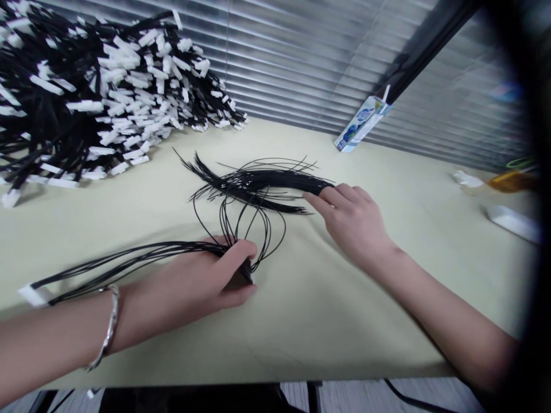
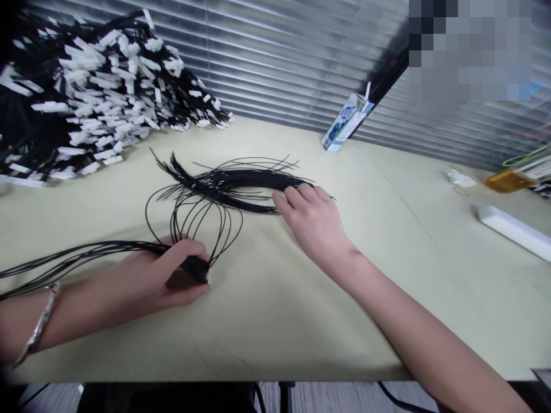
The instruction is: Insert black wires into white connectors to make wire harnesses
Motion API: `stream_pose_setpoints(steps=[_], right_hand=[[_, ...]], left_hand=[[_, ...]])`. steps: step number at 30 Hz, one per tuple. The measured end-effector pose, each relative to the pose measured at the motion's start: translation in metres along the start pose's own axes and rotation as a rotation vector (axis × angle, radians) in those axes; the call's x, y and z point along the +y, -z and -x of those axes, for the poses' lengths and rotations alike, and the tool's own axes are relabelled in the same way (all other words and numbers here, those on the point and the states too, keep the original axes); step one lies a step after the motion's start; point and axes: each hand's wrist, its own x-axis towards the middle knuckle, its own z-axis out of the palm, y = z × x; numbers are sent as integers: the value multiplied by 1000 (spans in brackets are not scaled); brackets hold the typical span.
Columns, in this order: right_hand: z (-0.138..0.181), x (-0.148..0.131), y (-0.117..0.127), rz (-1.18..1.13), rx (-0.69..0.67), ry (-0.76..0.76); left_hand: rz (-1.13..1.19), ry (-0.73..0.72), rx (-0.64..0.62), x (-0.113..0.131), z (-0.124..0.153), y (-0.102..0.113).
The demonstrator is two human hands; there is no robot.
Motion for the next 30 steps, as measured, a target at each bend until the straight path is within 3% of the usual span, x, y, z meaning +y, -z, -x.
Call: stream_pose_setpoints(steps=[2, 4, 8, 10, 12, 16, 20, 23, 30], right_hand=[[0, -1, 6, -124, 7, -82], [-2, -3, 15, -505, -68, -216], [-3, -17, 29, -1523, -490, -354], [-2, -33, 32, -1843, -668, -356], [-1, -53, 31, -1993, -686, -369], [1, -84, 29, -1960, -243, -420], [5, -86, 31, -1811, 95, -380], [8, -82, 32, -1703, 200, -364], [14, -87, 29, -1536, 237, -265]], left_hand=[[4, 11, -29, 2, 0, 3], [13, 7, -36, 2, 0, 4], [6, -38, 44, -3, 0, -3], [-19, -47, 89, -5, 0, -9], [-41, -47, 102, -6, 0, -13], [-29, -62, 88, -7, -1, -13], [-5, -51, 71, -6, -1, -10], [16, -36, 76, -4, 0, -8], [42, -27, 57, -5, 0, -10]])
